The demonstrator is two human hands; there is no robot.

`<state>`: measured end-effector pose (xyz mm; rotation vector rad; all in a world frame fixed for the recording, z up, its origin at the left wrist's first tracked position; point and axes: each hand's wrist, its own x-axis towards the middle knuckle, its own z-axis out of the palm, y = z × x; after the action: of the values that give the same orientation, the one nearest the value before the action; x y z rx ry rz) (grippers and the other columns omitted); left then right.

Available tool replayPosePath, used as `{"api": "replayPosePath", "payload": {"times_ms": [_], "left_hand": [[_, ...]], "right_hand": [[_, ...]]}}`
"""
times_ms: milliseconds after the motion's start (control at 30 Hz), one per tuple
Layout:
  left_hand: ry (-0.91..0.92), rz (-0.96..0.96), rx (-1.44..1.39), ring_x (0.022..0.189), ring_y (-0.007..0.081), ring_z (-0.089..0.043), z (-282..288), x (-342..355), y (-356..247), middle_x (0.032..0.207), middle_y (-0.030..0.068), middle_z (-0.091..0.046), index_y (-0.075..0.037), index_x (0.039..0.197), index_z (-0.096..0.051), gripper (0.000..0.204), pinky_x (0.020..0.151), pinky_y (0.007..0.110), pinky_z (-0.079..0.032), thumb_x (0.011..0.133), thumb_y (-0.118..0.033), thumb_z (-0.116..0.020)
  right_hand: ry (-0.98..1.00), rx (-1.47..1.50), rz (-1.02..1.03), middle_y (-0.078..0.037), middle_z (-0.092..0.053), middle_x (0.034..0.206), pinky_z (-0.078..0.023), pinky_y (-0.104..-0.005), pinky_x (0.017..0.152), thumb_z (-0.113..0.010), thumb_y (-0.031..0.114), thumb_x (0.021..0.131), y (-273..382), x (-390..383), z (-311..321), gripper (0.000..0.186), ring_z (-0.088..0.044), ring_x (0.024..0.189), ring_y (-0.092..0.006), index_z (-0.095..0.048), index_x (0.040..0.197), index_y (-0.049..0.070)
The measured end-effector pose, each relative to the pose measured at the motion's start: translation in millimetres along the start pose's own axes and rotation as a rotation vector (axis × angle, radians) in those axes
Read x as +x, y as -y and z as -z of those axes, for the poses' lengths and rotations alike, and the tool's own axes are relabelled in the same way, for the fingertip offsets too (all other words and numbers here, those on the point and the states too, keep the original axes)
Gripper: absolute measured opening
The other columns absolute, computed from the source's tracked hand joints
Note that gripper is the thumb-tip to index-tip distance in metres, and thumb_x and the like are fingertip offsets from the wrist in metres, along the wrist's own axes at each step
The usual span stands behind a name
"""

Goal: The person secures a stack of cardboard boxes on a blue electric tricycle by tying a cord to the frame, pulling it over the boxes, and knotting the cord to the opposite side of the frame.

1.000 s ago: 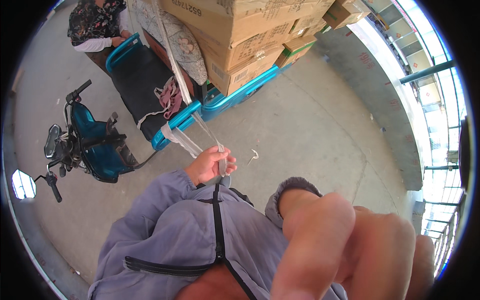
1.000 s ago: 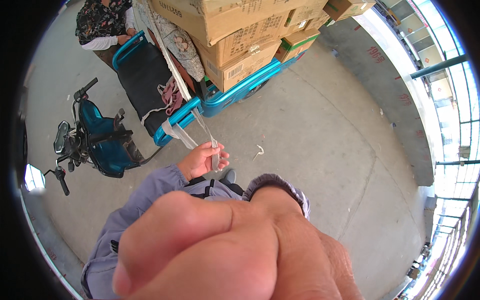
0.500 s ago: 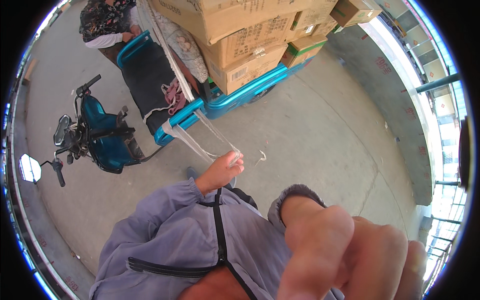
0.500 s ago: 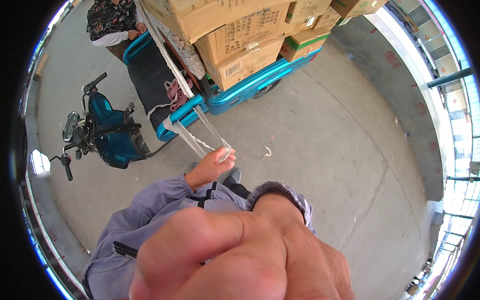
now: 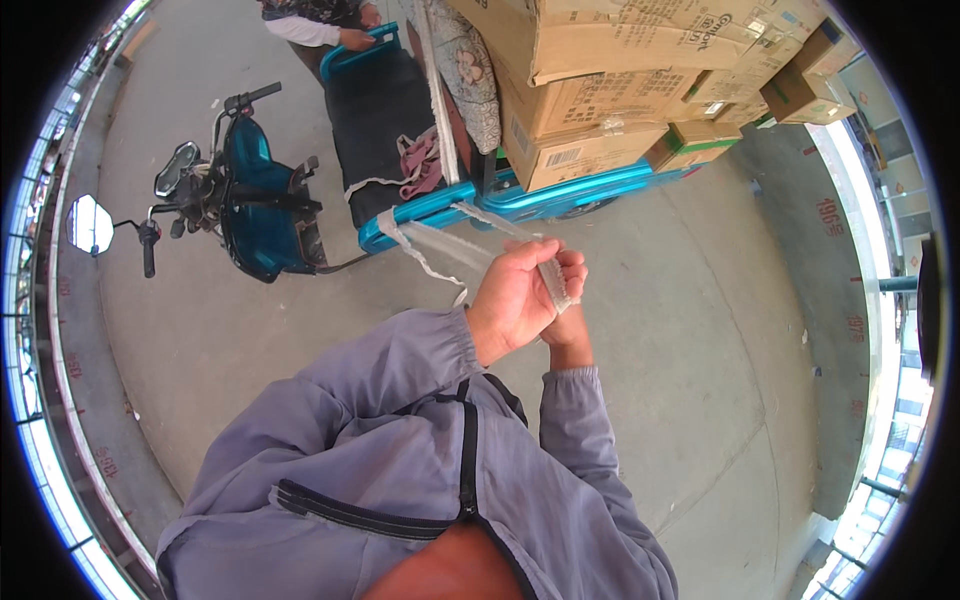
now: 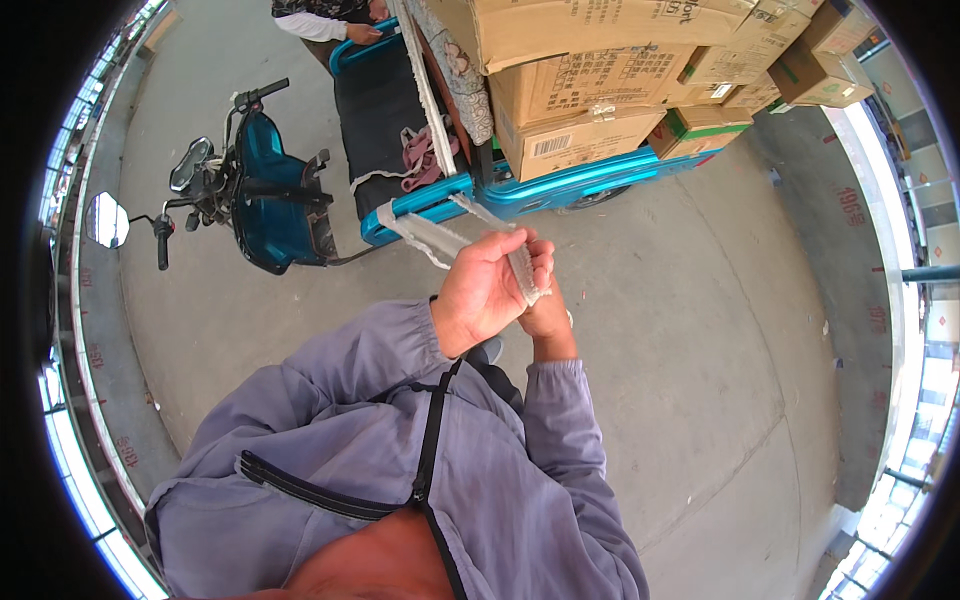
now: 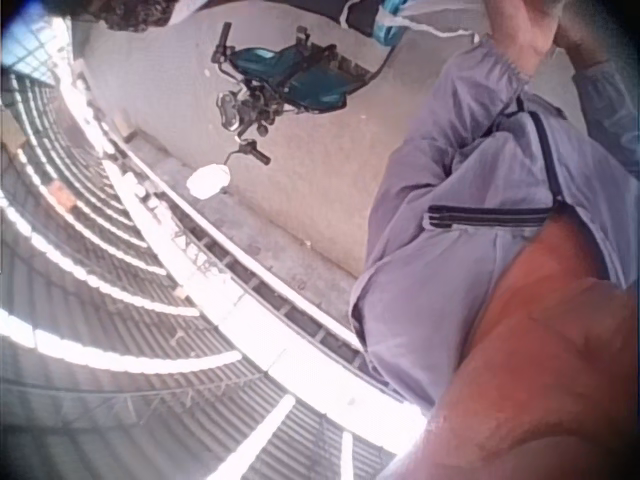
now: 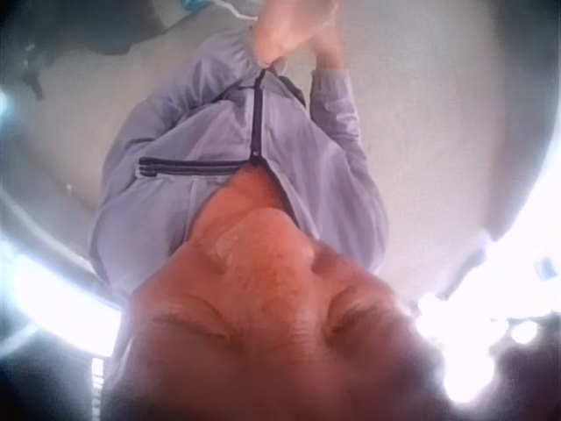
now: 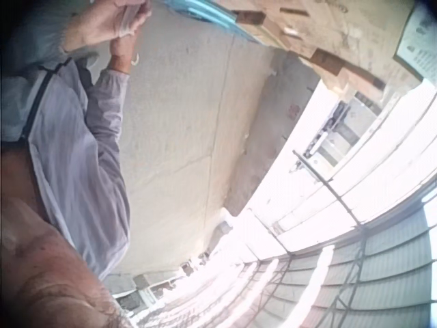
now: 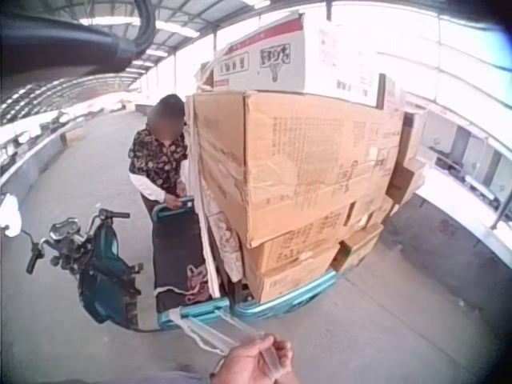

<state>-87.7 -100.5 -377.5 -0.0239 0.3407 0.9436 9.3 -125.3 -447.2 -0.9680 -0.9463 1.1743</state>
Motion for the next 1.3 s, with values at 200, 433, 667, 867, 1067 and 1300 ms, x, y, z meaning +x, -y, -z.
{"api": "replayPosePath", "payload": {"times_ms": [200, 433, 667, 867, 1067, 1300], "left_hand": [[-0.022, -0.015, -0.029, 0.081, 0.0272, -0.065, -4.6, 11.4, 1.1, 0.097, 0.0170, -0.065, 0.000, 0.101, -0.058, 0.017, 0.070, 0.039, -0.053, 0.098, -0.017, -0.055], [-0.037, 0.094, 0.167, 0.078, 0.0274, -0.064, 31.0, 3.4, 32.4, 0.092, 0.0124, -0.067, -0.006, 0.098, -0.060, 0.016, 0.076, 0.041, -0.050, 0.097, -0.021, -0.057], [-0.035, 0.178, 0.147, 0.068, 0.0237, -0.062, 44.2, 6.7, 42.1, 0.088, 0.0123, -0.065, -0.006, 0.094, -0.054, 0.027, 0.068, 0.040, -0.051, 0.103, -0.032, -0.053], [-0.112, 0.242, 0.342, 0.065, 0.0208, -0.060, 45.3, -0.3, 48.2, 0.087, 0.0120, -0.064, -0.006, 0.094, -0.054, 0.032, 0.061, 0.037, -0.049, 0.104, -0.036, -0.051], [-0.038, 0.334, 0.864, 0.060, 0.0138, -0.057, 45.6, 12.3, 39.9, 0.079, 0.0080, -0.063, -0.007, 0.091, -0.055, 0.033, 0.053, 0.029, -0.044, 0.104, -0.037, -0.050], [0.014, 0.586, 1.458, 0.047, 0.0118, -0.051, 139.5, 8.1, 38.5, 0.072, 0.0052, -0.061, -0.003, 0.088, -0.056, 0.034, 0.045, 0.030, -0.041, 0.104, -0.032, -0.049]], "right_hand": [[0.235, -0.176, -0.398, -0.002, -0.067, 0.106, -0.046, -0.0296, 0.087, -0.068, 0.007, 0.085, -53.7, -3.8, 38.3, 0.023, -0.059, 0.097, -0.0121, -0.068, 0.108, 0.001], [0.021, -0.915, -0.294, -0.011, -0.070, 0.081, -0.050, -0.0333, 0.065, -0.062, -0.004, 0.077, -4.8, -44.3, 213.4, 0.022, -0.067, 0.077, -0.0185, -0.065, 0.098, 0.001], [-0.622, -1.290, -0.128, -0.005, -0.061, 0.074, -0.044, -0.0291, 0.061, -0.063, 0.010, 0.092, 97.8, -133.9, 385.7, 0.012, -0.052, 0.069, -0.0119, -0.068, 0.096, -0.001], [-1.369, -1.088, -0.474, -0.006, -0.063, 0.071, -0.035, -0.0342, 0.041, -0.072, 0.027, 0.091, 164.4, -247.8, 514.7, 0.025, -0.054, 0.054, -0.0160, -0.067, 0.085, 0.002], [-0.736, -1.463, -0.886, -0.012, -0.060, 0.066, -0.039, -0.0405, 0.045, -0.083, 0.023, 0.071, 197.0, -299.0, 560.8, 0.032, -0.052, 0.053, -0.0247, -0.062, 0.073, -0.002], [0.005, -0.981, -0.475, -0.003, -0.061, 0.074, -0.043, -0.0326, 0.059, -0.067, 0.018, 0.083, -29.5, -62.7, 315.9, 0.019, -0.053, 0.070, -0.0123, -0.065, 0.088, 0.000]]}}
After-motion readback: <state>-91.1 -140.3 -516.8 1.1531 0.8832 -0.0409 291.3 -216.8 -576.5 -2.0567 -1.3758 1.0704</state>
